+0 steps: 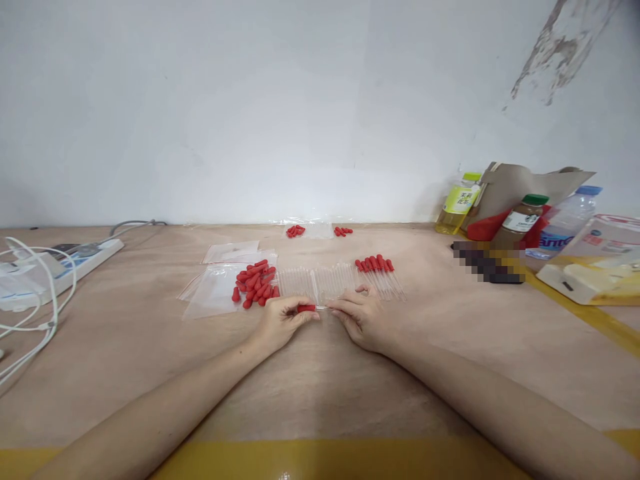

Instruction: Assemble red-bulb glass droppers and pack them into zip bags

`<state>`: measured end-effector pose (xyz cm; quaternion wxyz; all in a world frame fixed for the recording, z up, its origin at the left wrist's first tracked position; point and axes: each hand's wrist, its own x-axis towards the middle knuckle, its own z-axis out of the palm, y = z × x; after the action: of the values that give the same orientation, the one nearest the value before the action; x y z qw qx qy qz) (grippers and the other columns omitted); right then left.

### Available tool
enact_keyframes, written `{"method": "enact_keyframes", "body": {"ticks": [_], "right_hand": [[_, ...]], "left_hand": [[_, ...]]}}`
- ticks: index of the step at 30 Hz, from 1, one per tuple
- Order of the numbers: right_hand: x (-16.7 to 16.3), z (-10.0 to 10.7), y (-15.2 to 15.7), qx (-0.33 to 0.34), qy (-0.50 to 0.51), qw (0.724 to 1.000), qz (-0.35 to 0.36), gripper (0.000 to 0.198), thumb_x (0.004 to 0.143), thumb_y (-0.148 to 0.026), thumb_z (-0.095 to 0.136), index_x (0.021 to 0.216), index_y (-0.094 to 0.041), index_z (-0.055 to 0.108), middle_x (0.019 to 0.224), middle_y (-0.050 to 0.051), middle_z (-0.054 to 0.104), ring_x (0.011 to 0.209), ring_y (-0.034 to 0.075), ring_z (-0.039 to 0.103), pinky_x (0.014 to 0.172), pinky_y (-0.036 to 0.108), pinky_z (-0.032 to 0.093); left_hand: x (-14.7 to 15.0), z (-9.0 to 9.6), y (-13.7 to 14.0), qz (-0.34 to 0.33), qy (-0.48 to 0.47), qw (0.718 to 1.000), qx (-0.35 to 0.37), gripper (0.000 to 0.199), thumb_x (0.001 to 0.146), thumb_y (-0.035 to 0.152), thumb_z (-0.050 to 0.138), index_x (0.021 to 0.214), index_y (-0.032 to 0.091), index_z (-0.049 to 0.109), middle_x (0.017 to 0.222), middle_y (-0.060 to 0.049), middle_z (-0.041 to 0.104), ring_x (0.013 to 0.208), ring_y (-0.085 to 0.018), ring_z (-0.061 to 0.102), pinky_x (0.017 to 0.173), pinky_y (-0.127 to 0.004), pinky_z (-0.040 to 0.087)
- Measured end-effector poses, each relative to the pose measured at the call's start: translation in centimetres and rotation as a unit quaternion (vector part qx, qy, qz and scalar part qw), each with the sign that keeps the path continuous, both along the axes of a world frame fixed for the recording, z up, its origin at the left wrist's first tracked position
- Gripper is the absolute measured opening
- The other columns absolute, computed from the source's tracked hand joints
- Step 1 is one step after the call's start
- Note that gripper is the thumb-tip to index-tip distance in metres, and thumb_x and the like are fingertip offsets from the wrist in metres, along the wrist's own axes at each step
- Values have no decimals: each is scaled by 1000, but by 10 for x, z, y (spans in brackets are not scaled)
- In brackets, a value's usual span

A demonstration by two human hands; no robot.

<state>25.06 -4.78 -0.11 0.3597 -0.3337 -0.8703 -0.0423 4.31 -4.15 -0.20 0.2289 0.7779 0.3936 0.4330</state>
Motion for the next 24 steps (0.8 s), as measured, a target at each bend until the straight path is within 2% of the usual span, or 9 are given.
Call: {"method": "enact_keyframes", "body": {"ticks": [4,7,11,15,20,24], "right_hand": [[4,-1,4,-8,-16,1000,22,25,85,-17,44,101,-26,60,85,-1,65,76,9,58,84,33,26],[7,-1,6,-12,-24,999,29,28,84,-14,44,101,-28,61,83,-1,65,74,10,56,83,34,25],[7,0,4,2,-48,999,15,28,83,-13,44,100,-28,62,78,-2,63,71,10,55,76,32,26],[3,3,0,14,-69,997,-7,22,86,-19,43,88,-23,64,70,-1,61,62,9,50,68,29,24],[0,5,-2,15,-81,997,5,22,86,-20,42,81,-20,63,65,0,60,55,9,45,64,29,21],[2,10,0,-9,-97,995,19,22,86,-19,41,81,-20,62,66,-1,61,55,9,44,64,28,20]], "left_hand": [[-1,6,-4,-58,38,997,44,17,78,33,59,82,20,69,75,-4,68,68,-15,62,63,-24,47],[-1,7,-6,-85,61,993,52,17,79,31,58,86,20,69,75,-4,67,66,-14,62,63,-22,47],[1,8,-7,-78,90,991,67,17,80,32,57,82,20,69,72,-4,66,62,-13,59,59,-21,45],[2,9,-8,-61,111,989,70,19,79,36,58,78,19,68,69,-3,65,59,-12,57,58,-22,43],[2,8,-8,-57,136,985,84,20,79,36,58,76,19,67,68,-3,65,60,-13,56,57,-22,41],[2,8,-8,-63,127,986,84,19,79,34,58,77,18,67,69,-3,65,61,-13,57,58,-22,41]]}}
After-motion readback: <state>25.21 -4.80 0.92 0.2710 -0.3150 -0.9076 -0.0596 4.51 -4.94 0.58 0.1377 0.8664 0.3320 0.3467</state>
